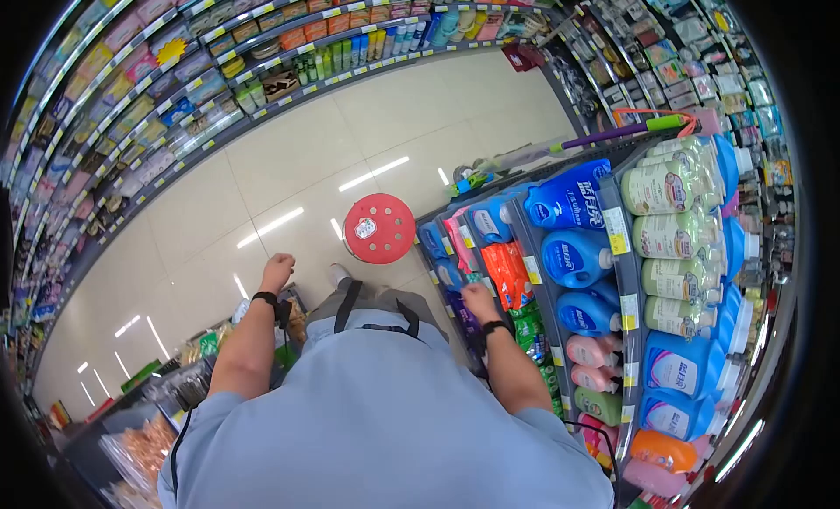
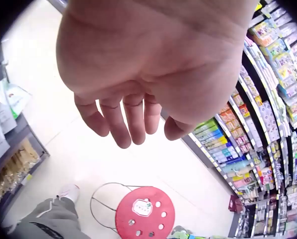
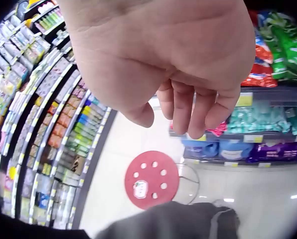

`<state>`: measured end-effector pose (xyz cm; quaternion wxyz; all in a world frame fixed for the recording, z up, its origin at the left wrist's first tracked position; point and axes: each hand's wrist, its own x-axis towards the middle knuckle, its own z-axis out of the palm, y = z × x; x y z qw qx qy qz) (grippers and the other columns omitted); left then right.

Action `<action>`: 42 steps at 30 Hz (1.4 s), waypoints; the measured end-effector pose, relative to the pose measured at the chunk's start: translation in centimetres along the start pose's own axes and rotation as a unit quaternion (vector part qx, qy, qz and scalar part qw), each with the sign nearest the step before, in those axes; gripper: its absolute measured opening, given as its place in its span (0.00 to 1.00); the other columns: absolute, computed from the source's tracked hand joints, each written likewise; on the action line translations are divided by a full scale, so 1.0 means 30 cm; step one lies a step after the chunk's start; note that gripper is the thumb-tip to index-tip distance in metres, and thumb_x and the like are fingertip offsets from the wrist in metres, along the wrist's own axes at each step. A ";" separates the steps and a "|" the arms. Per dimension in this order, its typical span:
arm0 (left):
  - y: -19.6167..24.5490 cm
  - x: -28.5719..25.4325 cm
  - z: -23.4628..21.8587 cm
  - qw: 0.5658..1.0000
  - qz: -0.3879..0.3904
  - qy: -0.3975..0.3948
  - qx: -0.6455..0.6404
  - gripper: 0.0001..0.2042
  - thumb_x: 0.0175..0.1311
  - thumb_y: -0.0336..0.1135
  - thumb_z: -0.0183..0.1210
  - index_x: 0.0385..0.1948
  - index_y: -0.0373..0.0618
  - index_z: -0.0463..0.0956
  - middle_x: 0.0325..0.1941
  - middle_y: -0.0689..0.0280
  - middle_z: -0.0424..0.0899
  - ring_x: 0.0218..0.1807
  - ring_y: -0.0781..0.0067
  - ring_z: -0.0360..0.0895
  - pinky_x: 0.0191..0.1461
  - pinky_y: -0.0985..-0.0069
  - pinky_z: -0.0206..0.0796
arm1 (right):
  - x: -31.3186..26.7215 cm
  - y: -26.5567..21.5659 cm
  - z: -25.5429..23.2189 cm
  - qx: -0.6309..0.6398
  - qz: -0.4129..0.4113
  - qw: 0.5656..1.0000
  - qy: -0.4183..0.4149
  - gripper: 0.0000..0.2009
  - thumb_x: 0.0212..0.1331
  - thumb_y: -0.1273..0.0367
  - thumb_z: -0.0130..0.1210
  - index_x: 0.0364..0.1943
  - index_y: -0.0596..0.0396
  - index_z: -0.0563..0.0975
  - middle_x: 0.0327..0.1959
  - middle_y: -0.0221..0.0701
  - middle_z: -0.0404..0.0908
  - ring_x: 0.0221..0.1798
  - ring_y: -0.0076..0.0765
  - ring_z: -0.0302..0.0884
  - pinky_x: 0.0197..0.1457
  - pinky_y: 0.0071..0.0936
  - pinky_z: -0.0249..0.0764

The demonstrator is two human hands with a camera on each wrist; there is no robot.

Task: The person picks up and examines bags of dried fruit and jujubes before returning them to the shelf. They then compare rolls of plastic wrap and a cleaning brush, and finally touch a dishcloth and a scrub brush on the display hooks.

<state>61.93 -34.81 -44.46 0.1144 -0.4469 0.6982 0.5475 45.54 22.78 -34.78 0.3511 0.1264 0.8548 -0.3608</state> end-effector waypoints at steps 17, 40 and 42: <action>0.210 0.038 -0.147 0.999 -0.005 -0.037 0.022 0.18 0.64 0.38 0.64 0.50 0.34 0.81 0.40 0.59 0.88 0.37 0.68 0.85 0.45 0.71 0.78 | 0.252 -0.263 0.206 0.051 -0.075 0.996 -0.018 0.15 0.62 0.65 0.61 0.48 0.58 0.81 0.34 0.32 0.85 0.33 0.28 0.82 0.36 0.29 0.77; 0.785 1.073 -0.614 0.973 0.080 -0.053 0.208 0.17 0.62 0.43 0.62 0.45 0.41 0.85 0.39 0.55 0.90 0.42 0.60 0.88 0.51 0.66 0.78 | 0.247 -0.929 0.460 0.191 0.122 0.974 0.002 0.15 0.66 0.64 0.59 0.52 0.57 0.81 0.39 0.31 0.85 0.38 0.29 0.83 0.41 0.29 0.77; 0.892 1.186 -0.607 0.976 0.067 -0.052 0.199 0.17 0.62 0.43 0.62 0.45 0.41 0.85 0.38 0.54 0.90 0.41 0.61 0.88 0.50 0.67 0.79 | 0.260 -1.079 0.463 0.219 0.086 0.971 0.031 0.15 0.66 0.65 0.60 0.52 0.59 0.81 0.37 0.31 0.85 0.38 0.29 0.84 0.43 0.28 0.78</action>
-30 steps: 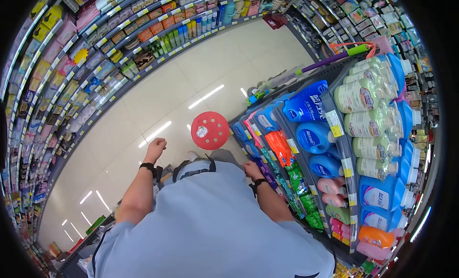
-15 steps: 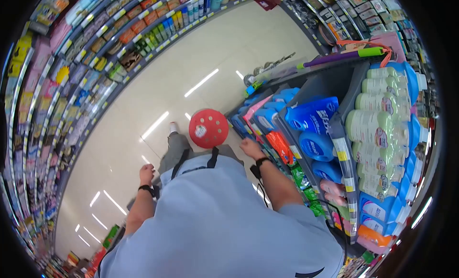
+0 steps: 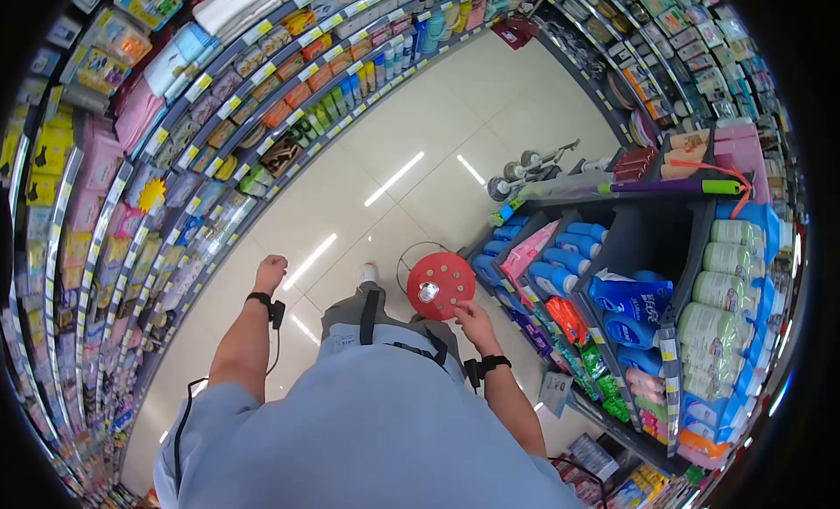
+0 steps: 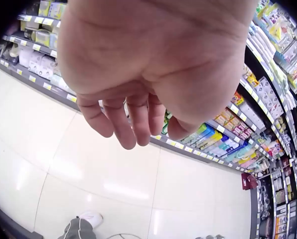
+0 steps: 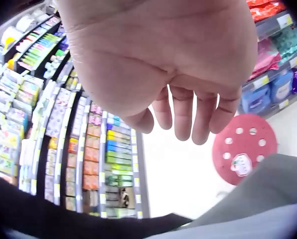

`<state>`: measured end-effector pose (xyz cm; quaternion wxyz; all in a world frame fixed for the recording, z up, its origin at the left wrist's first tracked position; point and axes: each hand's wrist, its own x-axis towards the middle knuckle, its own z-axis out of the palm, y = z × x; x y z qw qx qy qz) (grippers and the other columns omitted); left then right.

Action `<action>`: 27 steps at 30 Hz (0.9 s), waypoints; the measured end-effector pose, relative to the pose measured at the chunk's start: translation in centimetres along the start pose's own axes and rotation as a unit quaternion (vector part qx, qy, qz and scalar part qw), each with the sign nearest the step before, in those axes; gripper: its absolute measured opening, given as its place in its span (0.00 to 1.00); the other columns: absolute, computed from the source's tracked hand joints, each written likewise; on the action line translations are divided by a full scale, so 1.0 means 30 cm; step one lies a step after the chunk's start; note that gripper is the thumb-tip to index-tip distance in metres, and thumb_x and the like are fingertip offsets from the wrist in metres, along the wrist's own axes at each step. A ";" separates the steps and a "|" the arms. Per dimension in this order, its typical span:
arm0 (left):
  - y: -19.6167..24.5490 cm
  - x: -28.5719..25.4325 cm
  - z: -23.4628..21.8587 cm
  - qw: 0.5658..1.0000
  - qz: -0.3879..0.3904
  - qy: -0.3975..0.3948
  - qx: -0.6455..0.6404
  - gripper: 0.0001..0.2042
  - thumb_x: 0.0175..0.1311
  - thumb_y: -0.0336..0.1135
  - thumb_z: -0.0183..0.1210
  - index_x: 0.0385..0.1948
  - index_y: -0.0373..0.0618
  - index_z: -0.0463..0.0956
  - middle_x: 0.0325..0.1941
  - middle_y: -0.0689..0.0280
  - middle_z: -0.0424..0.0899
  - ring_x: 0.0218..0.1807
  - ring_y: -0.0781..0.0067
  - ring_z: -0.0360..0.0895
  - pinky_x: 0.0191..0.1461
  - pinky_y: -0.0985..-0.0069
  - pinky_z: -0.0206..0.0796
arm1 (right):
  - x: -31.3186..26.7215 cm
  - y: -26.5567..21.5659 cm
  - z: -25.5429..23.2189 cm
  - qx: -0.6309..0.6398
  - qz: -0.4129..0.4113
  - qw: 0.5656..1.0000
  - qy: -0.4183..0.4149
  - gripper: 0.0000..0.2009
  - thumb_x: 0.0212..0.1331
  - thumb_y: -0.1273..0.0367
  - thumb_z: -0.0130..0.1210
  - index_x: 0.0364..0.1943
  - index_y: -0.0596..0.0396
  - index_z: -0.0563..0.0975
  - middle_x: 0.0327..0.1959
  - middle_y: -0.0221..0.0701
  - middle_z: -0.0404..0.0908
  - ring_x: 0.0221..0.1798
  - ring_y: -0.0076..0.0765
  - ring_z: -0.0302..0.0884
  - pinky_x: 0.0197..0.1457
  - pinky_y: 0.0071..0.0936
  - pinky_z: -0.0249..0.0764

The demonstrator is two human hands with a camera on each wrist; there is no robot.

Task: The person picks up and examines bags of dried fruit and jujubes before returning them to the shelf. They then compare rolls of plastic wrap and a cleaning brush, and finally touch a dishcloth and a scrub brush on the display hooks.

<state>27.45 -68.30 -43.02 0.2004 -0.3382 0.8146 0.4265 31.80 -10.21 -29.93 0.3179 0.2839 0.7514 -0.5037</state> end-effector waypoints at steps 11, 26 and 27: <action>0.425 0.094 0.257 0.968 0.145 -0.198 0.042 0.18 0.63 0.44 0.63 0.49 0.42 0.84 0.42 0.55 0.90 0.46 0.60 0.87 0.53 0.67 0.77 | -0.141 0.252 0.064 0.131 0.049 0.981 0.136 0.13 0.71 0.62 0.57 0.53 0.51 0.81 0.39 0.27 0.85 0.38 0.24 0.81 0.39 0.24 0.75; 0.061 0.014 0.005 0.985 0.087 -0.102 0.105 0.16 0.61 0.45 0.63 0.43 0.45 0.87 0.45 0.56 0.90 0.52 0.54 0.86 0.58 0.64 0.76 | -0.130 0.264 0.139 0.056 0.061 0.991 0.103 0.12 0.65 0.65 0.57 0.47 0.55 0.84 0.40 0.32 0.87 0.40 0.33 0.84 0.42 0.31 0.78; 0.035 0.006 -0.012 0.988 0.065 -0.095 0.102 0.15 0.61 0.45 0.64 0.42 0.46 0.87 0.45 0.55 0.90 0.52 0.55 0.86 0.58 0.64 0.76 | -0.105 0.186 0.129 0.070 0.072 0.991 0.088 0.13 0.67 0.63 0.56 0.50 0.53 0.82 0.40 0.30 0.86 0.40 0.32 0.84 0.44 0.30 0.76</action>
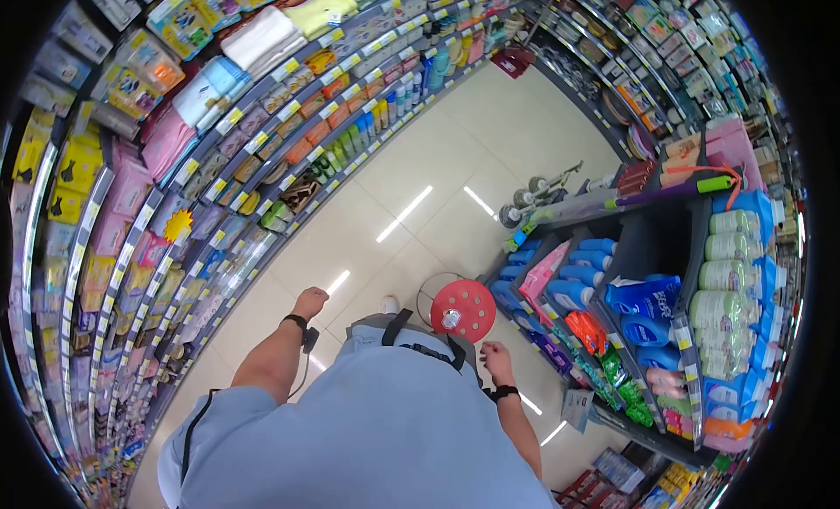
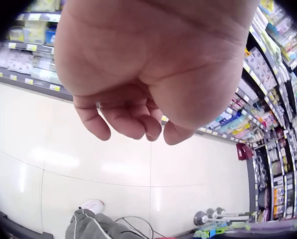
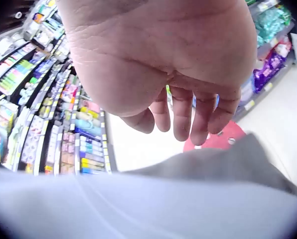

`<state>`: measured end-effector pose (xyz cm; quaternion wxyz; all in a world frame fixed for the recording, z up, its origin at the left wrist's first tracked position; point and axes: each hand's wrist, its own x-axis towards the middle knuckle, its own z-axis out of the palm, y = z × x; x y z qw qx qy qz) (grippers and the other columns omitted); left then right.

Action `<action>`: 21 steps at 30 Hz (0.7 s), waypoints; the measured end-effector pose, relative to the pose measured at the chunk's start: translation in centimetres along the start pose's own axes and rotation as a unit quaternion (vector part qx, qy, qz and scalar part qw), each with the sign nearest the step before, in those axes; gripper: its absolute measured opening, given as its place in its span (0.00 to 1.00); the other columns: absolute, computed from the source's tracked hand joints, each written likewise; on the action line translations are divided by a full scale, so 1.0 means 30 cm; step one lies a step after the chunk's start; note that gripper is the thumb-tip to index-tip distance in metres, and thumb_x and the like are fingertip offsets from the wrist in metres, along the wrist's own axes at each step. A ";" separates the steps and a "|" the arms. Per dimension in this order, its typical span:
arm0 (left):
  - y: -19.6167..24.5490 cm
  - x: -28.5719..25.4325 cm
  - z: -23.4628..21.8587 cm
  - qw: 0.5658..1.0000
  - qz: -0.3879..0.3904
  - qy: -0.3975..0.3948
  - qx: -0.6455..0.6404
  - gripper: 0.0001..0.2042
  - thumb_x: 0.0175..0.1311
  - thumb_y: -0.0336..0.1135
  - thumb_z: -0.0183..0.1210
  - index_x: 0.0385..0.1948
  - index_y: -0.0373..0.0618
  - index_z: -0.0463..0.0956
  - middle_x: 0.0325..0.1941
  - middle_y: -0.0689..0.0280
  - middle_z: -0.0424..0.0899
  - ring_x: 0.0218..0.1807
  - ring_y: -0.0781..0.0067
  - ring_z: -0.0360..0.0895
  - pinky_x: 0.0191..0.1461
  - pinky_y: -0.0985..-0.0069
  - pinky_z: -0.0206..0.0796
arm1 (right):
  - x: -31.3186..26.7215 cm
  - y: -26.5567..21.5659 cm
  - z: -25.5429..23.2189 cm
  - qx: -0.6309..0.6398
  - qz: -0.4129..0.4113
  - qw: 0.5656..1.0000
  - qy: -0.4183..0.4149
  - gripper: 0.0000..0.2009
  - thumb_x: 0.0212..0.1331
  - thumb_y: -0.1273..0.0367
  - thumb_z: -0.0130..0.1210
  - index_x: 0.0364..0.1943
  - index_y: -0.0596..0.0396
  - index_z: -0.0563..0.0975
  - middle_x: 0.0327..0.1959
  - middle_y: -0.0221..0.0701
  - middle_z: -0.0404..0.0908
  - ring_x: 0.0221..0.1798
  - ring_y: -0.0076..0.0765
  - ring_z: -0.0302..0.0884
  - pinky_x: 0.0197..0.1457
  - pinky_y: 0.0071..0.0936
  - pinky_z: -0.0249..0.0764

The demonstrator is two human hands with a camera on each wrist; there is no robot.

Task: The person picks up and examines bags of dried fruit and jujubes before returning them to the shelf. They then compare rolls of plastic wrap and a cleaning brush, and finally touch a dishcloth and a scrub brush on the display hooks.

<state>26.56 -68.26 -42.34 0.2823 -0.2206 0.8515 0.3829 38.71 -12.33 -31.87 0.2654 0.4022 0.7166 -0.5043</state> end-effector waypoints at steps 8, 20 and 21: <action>-0.134 -0.166 0.070 0.996 -0.017 0.034 -0.080 0.16 0.61 0.47 0.63 0.42 0.46 0.87 0.47 0.53 0.90 0.53 0.53 0.85 0.59 0.63 0.75 | 0.132 -0.256 -0.004 -0.054 -0.091 0.994 -0.024 0.13 0.68 0.64 0.56 0.51 0.52 0.81 0.39 0.26 0.84 0.38 0.26 0.81 0.41 0.28 0.75; -0.225 -0.312 0.155 0.990 -0.067 0.024 -0.118 0.16 0.60 0.46 0.62 0.41 0.45 0.87 0.49 0.54 0.89 0.55 0.54 0.85 0.60 0.63 0.75 | 0.114 -0.131 0.112 -0.117 -0.065 0.985 -0.107 0.11 0.65 0.67 0.58 0.49 0.53 0.81 0.36 0.26 0.84 0.34 0.24 0.80 0.35 0.25 0.74; -0.213 -0.313 0.148 0.994 -0.056 0.026 -0.094 0.16 0.60 0.46 0.62 0.41 0.45 0.87 0.49 0.53 0.89 0.55 0.54 0.85 0.61 0.63 0.75 | 0.102 -0.139 0.112 -0.117 -0.060 0.986 -0.105 0.11 0.64 0.68 0.57 0.49 0.53 0.81 0.36 0.26 0.84 0.34 0.24 0.80 0.36 0.25 0.73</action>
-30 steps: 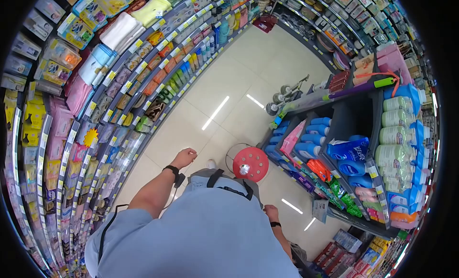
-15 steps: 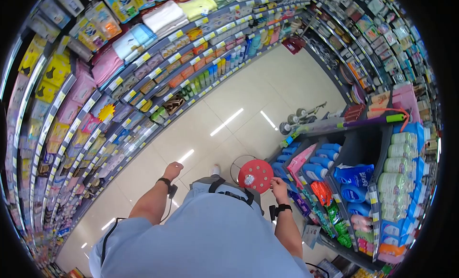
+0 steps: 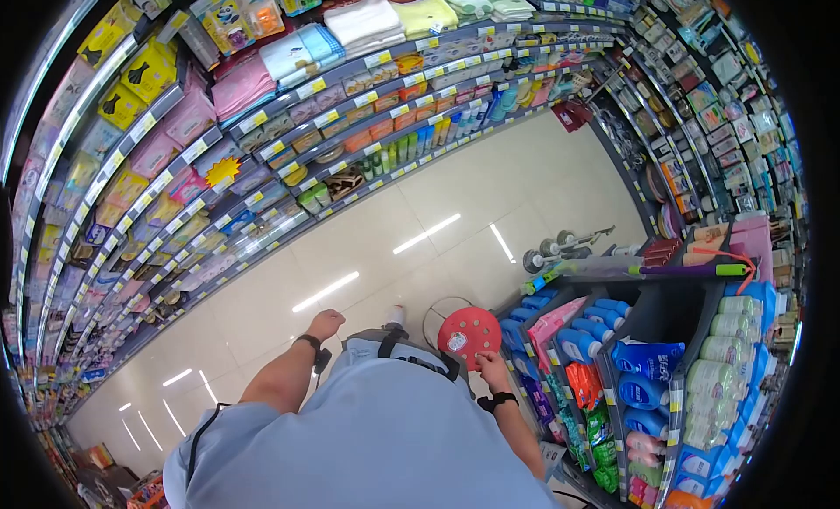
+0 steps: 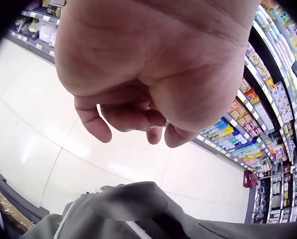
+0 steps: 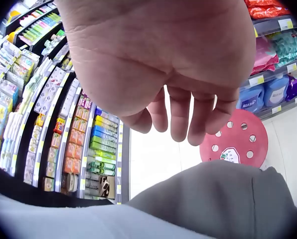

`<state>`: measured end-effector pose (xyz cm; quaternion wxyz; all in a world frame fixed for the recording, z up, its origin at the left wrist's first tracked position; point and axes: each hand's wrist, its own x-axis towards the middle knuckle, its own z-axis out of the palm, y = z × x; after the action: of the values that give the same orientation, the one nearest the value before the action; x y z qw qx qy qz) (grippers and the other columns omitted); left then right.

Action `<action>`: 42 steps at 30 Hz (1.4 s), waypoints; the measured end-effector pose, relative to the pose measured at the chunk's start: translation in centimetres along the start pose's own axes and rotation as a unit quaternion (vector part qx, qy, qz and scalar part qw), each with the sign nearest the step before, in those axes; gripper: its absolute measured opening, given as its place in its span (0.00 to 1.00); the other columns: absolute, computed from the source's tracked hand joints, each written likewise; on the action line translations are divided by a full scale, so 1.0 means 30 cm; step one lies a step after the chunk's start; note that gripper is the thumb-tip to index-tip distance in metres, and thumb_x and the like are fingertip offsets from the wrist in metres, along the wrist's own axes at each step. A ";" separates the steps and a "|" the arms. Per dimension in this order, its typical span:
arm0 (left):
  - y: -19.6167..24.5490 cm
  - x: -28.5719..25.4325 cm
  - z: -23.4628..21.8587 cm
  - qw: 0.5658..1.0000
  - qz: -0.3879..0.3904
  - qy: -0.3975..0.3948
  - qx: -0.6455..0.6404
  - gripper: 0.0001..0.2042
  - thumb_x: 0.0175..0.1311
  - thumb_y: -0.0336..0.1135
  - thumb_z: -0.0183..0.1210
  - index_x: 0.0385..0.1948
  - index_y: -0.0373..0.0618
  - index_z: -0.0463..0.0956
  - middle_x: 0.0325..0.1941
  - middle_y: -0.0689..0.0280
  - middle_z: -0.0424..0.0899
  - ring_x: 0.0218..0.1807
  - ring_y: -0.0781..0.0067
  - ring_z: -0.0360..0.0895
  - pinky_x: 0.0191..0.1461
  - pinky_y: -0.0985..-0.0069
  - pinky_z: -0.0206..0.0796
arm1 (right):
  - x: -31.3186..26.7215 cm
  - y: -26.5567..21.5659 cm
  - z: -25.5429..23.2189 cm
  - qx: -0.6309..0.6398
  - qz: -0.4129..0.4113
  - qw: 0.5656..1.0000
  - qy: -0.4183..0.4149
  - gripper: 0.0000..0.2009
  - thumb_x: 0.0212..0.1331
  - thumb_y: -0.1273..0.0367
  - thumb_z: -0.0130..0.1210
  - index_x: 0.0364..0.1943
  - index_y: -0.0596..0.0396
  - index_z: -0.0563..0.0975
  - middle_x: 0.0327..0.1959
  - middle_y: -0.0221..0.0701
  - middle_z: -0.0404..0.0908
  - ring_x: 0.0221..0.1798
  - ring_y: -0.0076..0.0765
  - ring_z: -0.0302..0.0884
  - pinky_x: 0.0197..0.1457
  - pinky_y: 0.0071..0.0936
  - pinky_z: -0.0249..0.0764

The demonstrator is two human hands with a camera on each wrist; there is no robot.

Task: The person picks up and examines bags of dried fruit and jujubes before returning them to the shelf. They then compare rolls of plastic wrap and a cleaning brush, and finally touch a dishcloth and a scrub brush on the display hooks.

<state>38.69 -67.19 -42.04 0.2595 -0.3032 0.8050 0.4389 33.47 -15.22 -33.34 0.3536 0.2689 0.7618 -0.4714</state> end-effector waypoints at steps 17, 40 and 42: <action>0.146 0.191 0.048 0.998 0.044 -0.044 0.025 0.17 0.62 0.46 0.62 0.44 0.45 0.86 0.43 0.54 0.90 0.48 0.57 0.87 0.55 0.66 0.77 | -0.070 0.138 -0.039 0.065 0.015 0.996 0.059 0.14 0.67 0.63 0.58 0.52 0.54 0.81 0.39 0.30 0.84 0.37 0.28 0.82 0.37 0.27 0.75; 0.459 0.134 0.209 0.990 0.081 -0.118 0.018 0.14 0.63 0.38 0.61 0.43 0.37 0.82 0.37 0.59 0.89 0.35 0.68 0.87 0.42 0.71 0.79 | -0.122 0.456 -0.156 0.189 0.067 0.972 0.118 0.13 0.67 0.63 0.59 0.50 0.54 0.81 0.38 0.30 0.84 0.34 0.26 0.81 0.34 0.25 0.74; 0.445 0.113 0.237 0.990 0.081 -0.114 0.016 0.14 0.63 0.38 0.61 0.43 0.37 0.82 0.37 0.59 0.89 0.36 0.69 0.87 0.42 0.71 0.79 | -0.102 0.478 -0.188 0.195 0.064 0.972 0.115 0.13 0.67 0.63 0.59 0.50 0.54 0.81 0.37 0.30 0.84 0.34 0.26 0.81 0.33 0.25 0.74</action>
<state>27.91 -56.19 -40.44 0.3179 -0.1814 0.7989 0.4773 44.36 -4.44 -36.78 0.2336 0.4330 0.6720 -0.5534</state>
